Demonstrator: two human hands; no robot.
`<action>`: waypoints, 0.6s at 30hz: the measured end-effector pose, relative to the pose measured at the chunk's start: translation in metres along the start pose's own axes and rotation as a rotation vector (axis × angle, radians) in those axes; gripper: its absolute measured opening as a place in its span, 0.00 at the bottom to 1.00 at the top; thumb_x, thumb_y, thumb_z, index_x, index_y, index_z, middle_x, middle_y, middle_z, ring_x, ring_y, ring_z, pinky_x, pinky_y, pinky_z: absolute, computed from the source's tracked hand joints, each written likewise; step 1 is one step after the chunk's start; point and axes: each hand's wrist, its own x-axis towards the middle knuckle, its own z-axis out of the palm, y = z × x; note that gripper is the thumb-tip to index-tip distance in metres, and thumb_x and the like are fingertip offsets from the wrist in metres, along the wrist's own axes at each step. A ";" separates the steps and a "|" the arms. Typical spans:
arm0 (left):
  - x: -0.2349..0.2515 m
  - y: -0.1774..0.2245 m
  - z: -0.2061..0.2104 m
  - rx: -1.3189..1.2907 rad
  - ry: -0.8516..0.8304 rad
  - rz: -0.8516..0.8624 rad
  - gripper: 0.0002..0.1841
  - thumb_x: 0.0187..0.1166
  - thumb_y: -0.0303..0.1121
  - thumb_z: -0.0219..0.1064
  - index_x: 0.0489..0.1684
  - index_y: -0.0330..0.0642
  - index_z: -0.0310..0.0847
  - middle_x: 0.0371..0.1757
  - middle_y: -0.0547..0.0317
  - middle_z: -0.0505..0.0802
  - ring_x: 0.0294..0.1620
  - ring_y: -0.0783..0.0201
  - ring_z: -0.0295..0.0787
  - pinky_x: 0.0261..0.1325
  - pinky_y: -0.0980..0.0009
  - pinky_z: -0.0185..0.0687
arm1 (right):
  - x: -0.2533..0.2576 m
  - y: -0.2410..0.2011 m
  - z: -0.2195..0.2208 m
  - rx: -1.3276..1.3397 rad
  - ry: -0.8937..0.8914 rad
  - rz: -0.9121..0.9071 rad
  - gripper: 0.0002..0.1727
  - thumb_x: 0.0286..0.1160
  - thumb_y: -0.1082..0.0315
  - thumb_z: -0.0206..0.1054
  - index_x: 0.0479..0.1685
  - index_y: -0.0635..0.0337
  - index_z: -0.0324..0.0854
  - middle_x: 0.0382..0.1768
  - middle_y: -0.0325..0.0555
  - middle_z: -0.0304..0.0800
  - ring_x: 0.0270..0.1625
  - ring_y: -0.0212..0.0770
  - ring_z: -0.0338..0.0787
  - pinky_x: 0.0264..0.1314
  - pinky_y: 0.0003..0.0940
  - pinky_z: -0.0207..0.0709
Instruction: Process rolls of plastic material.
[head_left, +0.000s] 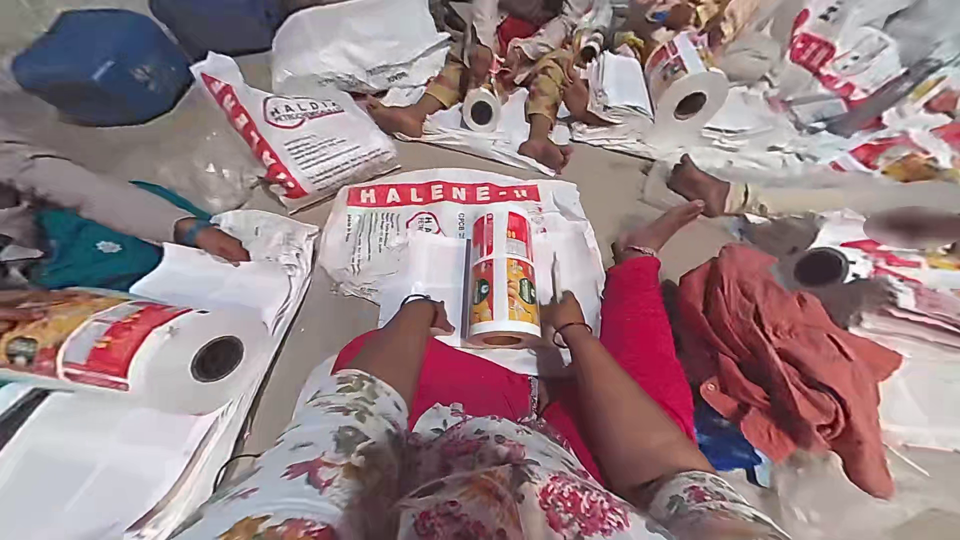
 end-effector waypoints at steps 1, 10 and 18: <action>-0.013 0.008 -0.015 0.030 -0.097 -0.069 0.39 0.91 0.51 0.56 0.93 0.32 0.51 0.92 0.28 0.58 0.95 0.34 0.49 0.92 0.39 0.47 | 0.005 0.005 0.007 -0.004 -0.044 0.091 0.29 0.87 0.61 0.61 0.80 0.71 0.66 0.71 0.68 0.80 0.74 0.59 0.82 0.77 0.56 0.73; 0.043 -0.005 -0.031 -0.932 0.351 0.142 0.30 0.89 0.46 0.62 0.81 0.31 0.71 0.77 0.32 0.82 0.81 0.37 0.76 0.83 0.37 0.66 | 0.016 -0.004 -0.002 0.117 0.137 0.041 0.32 0.87 0.60 0.63 0.86 0.64 0.61 0.66 0.64 0.84 0.62 0.55 0.89 0.68 0.53 0.78; 0.099 -0.029 -0.032 -1.062 0.384 0.391 0.47 0.78 0.47 0.75 0.94 0.40 0.51 0.87 0.32 0.70 0.87 0.35 0.67 0.86 0.36 0.62 | 0.005 -0.084 -0.011 -0.261 0.248 -0.211 0.25 0.92 0.56 0.56 0.83 0.53 0.70 0.63 0.63 0.87 0.63 0.65 0.88 0.66 0.69 0.76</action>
